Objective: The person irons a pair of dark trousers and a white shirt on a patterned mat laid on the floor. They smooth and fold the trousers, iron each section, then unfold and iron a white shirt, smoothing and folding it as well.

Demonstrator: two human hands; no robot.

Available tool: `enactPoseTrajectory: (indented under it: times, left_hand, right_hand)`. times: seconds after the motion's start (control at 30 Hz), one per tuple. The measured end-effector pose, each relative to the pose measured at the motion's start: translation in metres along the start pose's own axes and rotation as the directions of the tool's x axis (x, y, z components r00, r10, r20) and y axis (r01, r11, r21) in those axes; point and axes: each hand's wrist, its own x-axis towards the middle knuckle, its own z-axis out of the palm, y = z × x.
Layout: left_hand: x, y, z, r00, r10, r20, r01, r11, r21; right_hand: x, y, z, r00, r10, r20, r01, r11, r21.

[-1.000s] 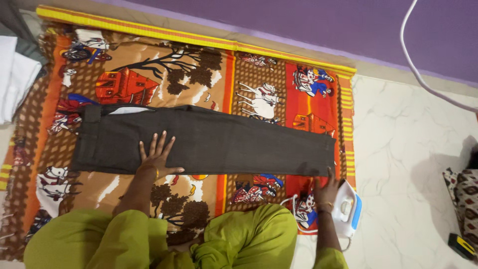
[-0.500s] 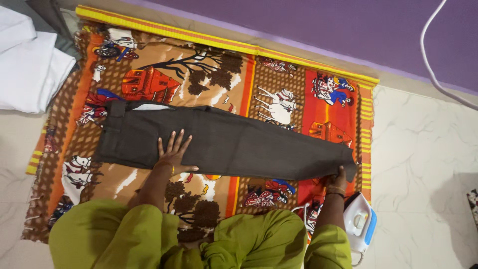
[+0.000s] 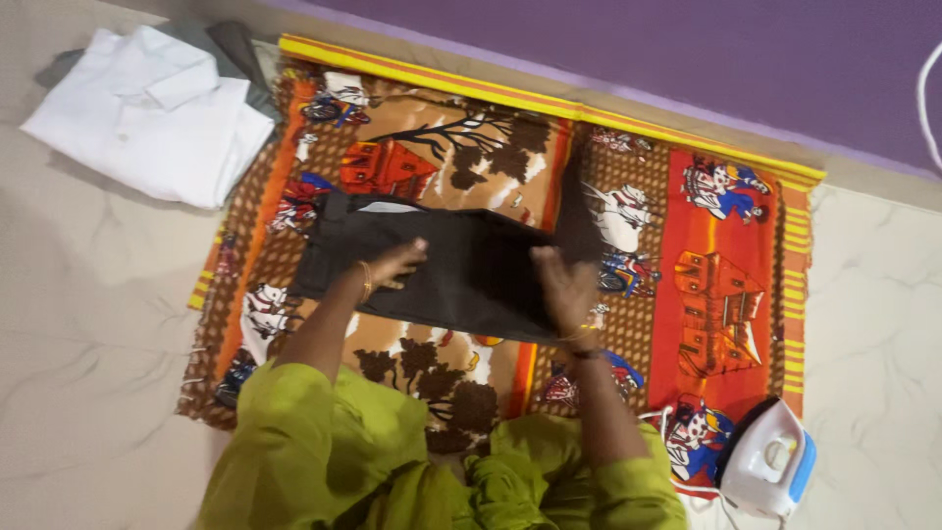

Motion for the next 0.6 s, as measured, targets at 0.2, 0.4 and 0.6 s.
enactPoseTrajectory:
  times: [0.2, 0.4, 0.6]
  left_hand:
    - [-0.071, -0.025, -0.07, 0.892, -0.261, -0.368, 0.009, 0.825, -0.565]
    - [-0.029, -0.076, -0.089, 0.792, -0.205, -0.575, 0.243, 0.97, -0.011]
    - [-0.023, -0.085, -0.111, 0.825, -0.118, -0.552, 0.109, 0.993, -0.048]
  right_hand:
    - [0.033, -0.172, 0.053, 0.8, -0.103, 0.592, -0.225, 0.861, 0.455]
    - [-0.057, -0.127, 0.064, 0.827, 0.118, 0.549, -0.386, 0.829, 0.404]
    - [-0.174, -0.024, 0.061, 0.859, 0.475, 0.19, -0.506, 0.846, 0.17]
